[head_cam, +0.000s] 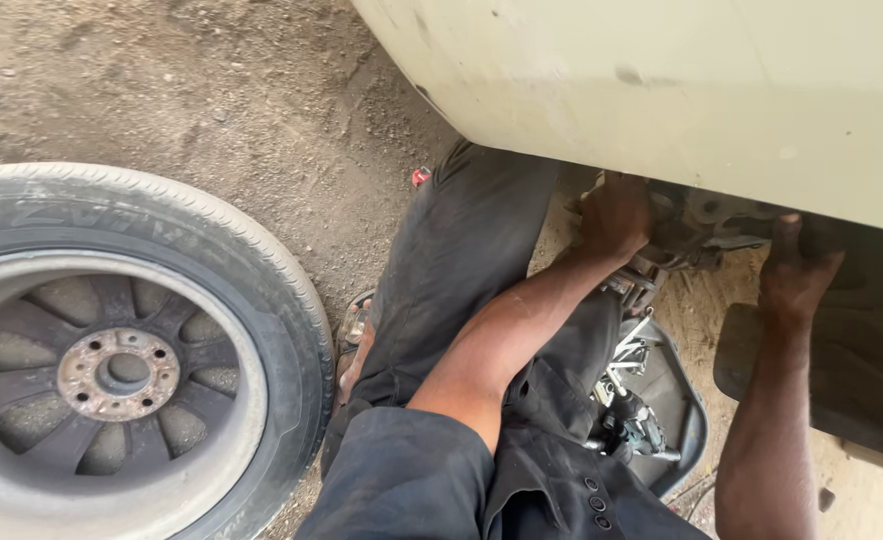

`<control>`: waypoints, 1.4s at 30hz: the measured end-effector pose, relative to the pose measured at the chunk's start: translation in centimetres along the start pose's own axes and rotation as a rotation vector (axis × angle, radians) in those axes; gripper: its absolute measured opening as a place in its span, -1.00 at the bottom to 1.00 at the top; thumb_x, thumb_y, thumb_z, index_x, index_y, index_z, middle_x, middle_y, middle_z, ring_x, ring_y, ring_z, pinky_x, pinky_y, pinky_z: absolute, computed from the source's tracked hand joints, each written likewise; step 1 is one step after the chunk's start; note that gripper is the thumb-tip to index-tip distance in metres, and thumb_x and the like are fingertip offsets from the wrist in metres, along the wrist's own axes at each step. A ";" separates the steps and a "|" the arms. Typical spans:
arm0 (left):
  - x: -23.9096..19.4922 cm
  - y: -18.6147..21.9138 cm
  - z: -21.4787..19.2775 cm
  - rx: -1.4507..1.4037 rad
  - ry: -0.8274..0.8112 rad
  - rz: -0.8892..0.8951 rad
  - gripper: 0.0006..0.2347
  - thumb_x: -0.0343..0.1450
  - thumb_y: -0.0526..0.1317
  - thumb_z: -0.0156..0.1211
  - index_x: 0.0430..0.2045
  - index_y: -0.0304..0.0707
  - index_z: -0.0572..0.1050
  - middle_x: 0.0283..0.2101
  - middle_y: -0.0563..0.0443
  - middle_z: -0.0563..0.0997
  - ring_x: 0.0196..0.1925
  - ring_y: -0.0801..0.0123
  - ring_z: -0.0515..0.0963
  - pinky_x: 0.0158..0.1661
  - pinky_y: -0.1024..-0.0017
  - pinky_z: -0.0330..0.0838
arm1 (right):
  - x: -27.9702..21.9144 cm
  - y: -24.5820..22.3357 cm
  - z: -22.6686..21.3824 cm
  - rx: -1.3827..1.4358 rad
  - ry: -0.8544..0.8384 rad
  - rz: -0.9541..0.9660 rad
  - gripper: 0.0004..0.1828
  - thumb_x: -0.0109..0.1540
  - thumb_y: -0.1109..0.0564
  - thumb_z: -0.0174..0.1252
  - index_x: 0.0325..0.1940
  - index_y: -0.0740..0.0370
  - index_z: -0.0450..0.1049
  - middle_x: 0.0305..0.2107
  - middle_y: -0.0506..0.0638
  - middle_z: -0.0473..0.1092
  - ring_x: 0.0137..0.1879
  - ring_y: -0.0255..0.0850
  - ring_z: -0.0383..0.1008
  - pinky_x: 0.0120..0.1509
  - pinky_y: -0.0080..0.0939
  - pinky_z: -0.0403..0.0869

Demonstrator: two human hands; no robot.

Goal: The person is working on a car's suspension system, using various tools to adjust and tighten components. They are seen handling a hammer, wrenches, and a power drill to work on the brake assembly and surrounding parts.

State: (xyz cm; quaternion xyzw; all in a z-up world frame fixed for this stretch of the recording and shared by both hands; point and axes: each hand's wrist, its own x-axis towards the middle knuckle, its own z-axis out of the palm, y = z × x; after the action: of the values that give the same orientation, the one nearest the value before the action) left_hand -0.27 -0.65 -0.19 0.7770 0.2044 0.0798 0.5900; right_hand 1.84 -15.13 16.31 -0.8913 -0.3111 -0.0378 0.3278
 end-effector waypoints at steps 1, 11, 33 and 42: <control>0.1 0.1 0.4 -0.032 -0.012 0.006 -0.77 0.40 -0.17 0.28 -0.28 -0.42 0.57 -0.15 -0.35 0.54 -0.23 0.09 0.69 -0.33 0.17 0.61 | 0.1 0.0 0.0 0.061 0.050 0.012 -0.71 0.54 0.17 0.10 0.24 0.46 0.35 0.02 -0.02 0.42 0.15 -0.29 0.39 0.28 -0.31 0.37; 0.6 -1.5 4.1 -0.079 0.012 0.066 -0.87 0.39 -0.25 0.28 -0.36 -0.38 0.60 -0.37 -0.22 0.62 -0.42 0.21 0.68 -0.44 0.25 0.60 | 0.0 2.3 -0.3 0.042 0.008 0.114 -0.79 0.54 0.15 0.13 0.09 0.43 0.45 -0.15 0.05 0.44 -0.02 -0.24 0.42 0.07 -0.27 0.35; -0.1 1.0 -1.7 -0.834 0.141 0.255 -0.78 0.61 -0.25 -0.05 -0.35 -0.35 0.52 -0.45 -0.12 0.56 -0.41 0.36 0.58 -0.26 0.23 0.50 | -1.2 3.4 -1.9 0.063 -0.164 0.012 -0.78 0.65 0.12 0.14 0.12 0.39 0.42 -0.18 -0.06 0.46 -0.13 -0.39 0.39 -0.08 -0.40 0.35; 2.7 3.2 -4.0 -0.306 -0.029 0.489 -0.80 0.42 -0.44 -0.11 -0.18 -0.53 0.47 -0.49 -0.15 0.53 -0.65 0.49 0.52 -0.65 0.44 0.44 | -0.8 1.2 -0.9 0.144 -0.143 0.048 -0.71 0.59 0.17 0.12 0.36 0.36 0.42 -0.07 -0.08 0.47 -0.10 -0.44 0.36 -0.06 -0.44 0.33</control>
State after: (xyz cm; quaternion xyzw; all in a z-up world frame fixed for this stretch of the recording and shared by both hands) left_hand 1.43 3.34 3.71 0.7063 -0.0118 0.2385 0.6664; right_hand 2.03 -16.80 16.10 -0.8730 -0.3142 0.0564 0.3688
